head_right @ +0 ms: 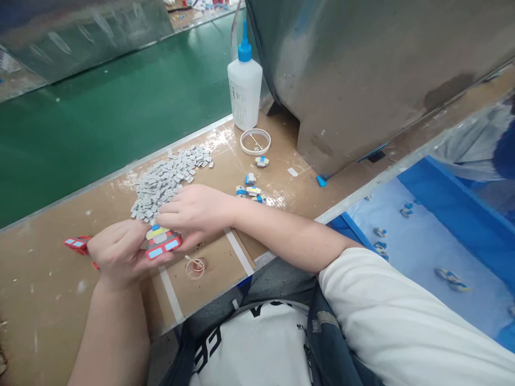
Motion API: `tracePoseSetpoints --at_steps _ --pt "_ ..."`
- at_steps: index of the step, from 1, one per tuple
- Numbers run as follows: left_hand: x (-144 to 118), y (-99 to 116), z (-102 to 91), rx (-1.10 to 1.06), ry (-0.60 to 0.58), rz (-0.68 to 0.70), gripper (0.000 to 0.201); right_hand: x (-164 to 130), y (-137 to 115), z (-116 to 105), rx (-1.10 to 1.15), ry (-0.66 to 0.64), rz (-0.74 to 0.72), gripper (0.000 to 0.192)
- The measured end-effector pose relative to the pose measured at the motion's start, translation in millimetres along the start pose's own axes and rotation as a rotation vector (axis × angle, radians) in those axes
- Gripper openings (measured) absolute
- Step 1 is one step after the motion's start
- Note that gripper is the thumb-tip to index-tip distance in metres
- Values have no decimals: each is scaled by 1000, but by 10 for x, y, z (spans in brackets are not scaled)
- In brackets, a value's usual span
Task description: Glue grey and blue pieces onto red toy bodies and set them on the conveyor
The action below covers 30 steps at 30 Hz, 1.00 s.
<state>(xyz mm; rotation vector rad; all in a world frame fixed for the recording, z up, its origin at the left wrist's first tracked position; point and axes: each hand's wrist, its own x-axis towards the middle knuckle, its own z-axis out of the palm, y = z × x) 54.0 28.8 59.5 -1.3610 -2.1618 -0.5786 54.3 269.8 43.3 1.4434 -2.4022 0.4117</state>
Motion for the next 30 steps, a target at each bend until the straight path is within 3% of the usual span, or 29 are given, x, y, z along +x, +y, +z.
tracePoseSetpoints --at_steps 8,30 --pt "-10 -9 6 -51 -9 1 57 -1 24 -20 41 10 -45 34" --pt "22 10 -2 -64 -6 17 58 3 31 -5 55 -17 -59 35"
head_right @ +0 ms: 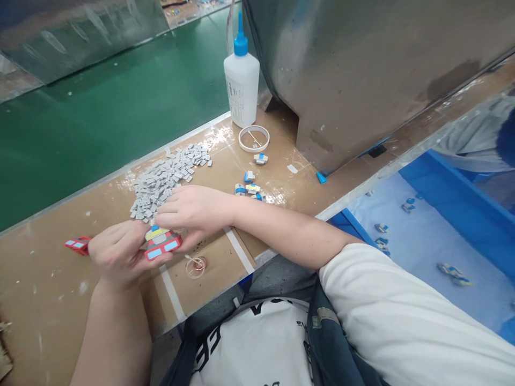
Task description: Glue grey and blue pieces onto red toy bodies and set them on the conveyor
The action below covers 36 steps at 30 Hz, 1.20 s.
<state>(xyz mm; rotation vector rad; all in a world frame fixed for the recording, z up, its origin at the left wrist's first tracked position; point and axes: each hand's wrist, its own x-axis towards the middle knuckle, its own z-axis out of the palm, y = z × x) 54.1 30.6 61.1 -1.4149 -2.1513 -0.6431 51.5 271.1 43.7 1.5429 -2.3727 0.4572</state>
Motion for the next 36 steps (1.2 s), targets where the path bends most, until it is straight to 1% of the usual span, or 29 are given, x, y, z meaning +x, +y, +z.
tracePoseSetpoints --at_steps 3,11,18,24,26,28,29,30,32,34,36 --pt "7 11 3 2 4 -11 60 -1 1 -1 -9 13 -5 36" --pt "26 5 -13 12 -7 13 58 -10 11 4 -7 31 -14 41" --pt "28 -3 4 20 -3 -6 60 3 13 -11 -22 -26 6 39" --pt "-28 -24 19 34 -10 -21 59 -1 18 -2 -40 -23 -3 42" --pt "-66 -34 38 58 15 -20 54 -16 25 6 -68 -1 0 44" --pt "-99 -35 67 106 59 -59 51 -36 37 19 -101 37 37 46" --pt "-109 -30 83 131 70 -90 55 -44 44 29 -113 57 60 47" --pt "-115 -23 100 146 67 -119 64 -50 52 41 -120 75 80 47" --pt "-117 -4 130 134 26 -153 80 -54 63 66 -111 102 98 47" --pt "-116 8 154 92 16 -159 80 -50 67 80 -71 118 118 45" --pt "-122 7 167 68 61 -176 73 -46 65 71 -5 121 167 41"
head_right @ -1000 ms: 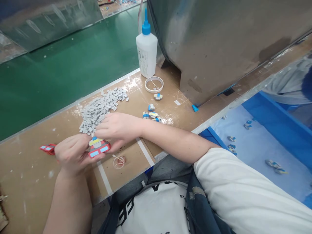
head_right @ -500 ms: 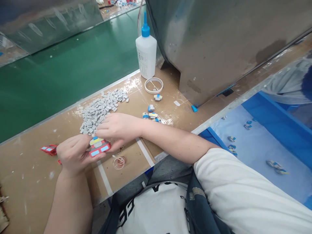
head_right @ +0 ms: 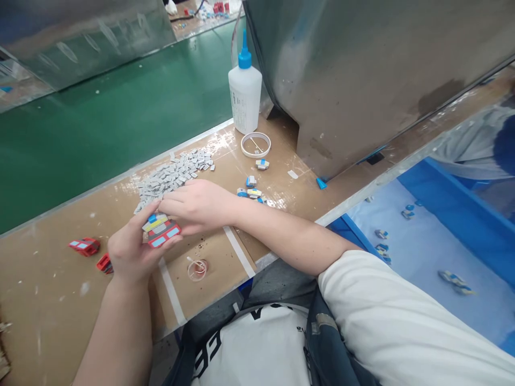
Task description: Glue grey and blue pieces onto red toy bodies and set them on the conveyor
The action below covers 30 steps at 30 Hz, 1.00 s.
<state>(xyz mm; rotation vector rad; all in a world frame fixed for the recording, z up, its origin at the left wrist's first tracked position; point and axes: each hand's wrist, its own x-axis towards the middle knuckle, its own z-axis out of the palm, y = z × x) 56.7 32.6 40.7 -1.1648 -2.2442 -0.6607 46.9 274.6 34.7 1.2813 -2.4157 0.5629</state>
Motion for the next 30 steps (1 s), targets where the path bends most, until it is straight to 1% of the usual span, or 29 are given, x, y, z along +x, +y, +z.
tracePoseSetpoints --at_steps 3,5,6,8,10,11,12,14,15,17,20,25,27,30 --pt "-20 -22 -1 -20 37 -65 62 -7 -9 -47 112 -21 79 38" --pt "-32 -36 -9 -42 31 -115 56 -25 -22 -66 184 9 95 33" --pt "-36 -40 -13 -51 31 -133 53 -35 -33 -63 221 58 98 28" --pt "-40 -43 -17 -58 35 -157 53 -58 -65 -32 326 215 103 22" --pt "-43 -44 -15 -56 28 -194 56 -78 -107 18 501 358 109 21" --pt "-45 -46 -13 -53 22 -215 58 -87 -127 42 605 393 109 22" --pt "-48 -49 -12 -49 17 -233 59 -94 -145 60 701 400 100 23" --pt "-57 -56 -14 -45 16 -252 58 -105 -171 75 802 357 69 25" --pt "-64 -58 -17 -43 22 -253 57 -109 -177 73 795 330 46 25" --pt "-78 -58 -24 -41 35 -250 55 -111 -178 60 698 301 -14 25" --pt "-101 -48 -22 -53 50 -239 50 -110 -157 50 529 329 -98 23" --pt "-128 -49 -7 -32 48 -224 51 -151 -77 91 348 305 -119 24" --pt "-127 -58 -16 -10 63 -220 53 -176 -51 104 292 375 -105 25" --pt "-108 -69 -38 10 117 -193 55 -180 -52 94 301 552 -21 31"
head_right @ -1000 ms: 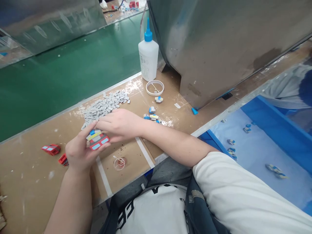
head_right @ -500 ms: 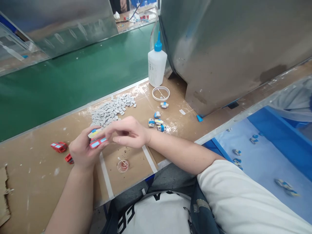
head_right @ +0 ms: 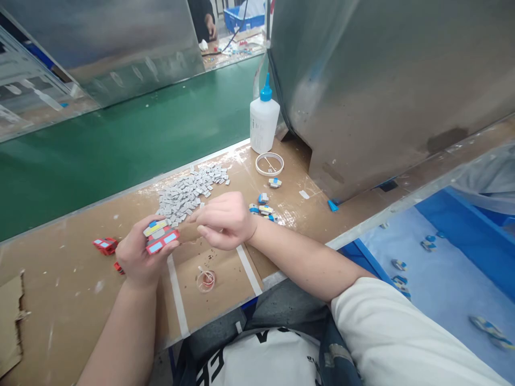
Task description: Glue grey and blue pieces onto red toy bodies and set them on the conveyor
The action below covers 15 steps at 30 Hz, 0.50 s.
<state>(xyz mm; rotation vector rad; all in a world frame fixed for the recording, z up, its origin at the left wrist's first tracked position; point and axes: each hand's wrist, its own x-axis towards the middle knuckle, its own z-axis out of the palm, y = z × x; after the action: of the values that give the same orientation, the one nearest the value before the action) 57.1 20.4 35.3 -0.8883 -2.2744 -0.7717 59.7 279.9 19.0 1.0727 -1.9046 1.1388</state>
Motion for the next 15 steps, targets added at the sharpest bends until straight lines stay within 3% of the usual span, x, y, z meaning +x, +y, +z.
tracePoseSetpoints --at_steps 3,7,10,12,15 --pt "38 9 13 18 19 60 52 70 -54 11 56 23 253 35" --pt "63 28 99 112 -28 14 40 169 -122 97 174 -182 653 42" --pt "30 36 185 186 -79 -74 29 163 -116 234 296 -266 750 70" --pt "-8 37 243 180 -88 -116 25 138 -85 341 359 -272 823 70" --pt "-59 24 330 97 -33 -195 35 157 16 470 534 -273 918 60"
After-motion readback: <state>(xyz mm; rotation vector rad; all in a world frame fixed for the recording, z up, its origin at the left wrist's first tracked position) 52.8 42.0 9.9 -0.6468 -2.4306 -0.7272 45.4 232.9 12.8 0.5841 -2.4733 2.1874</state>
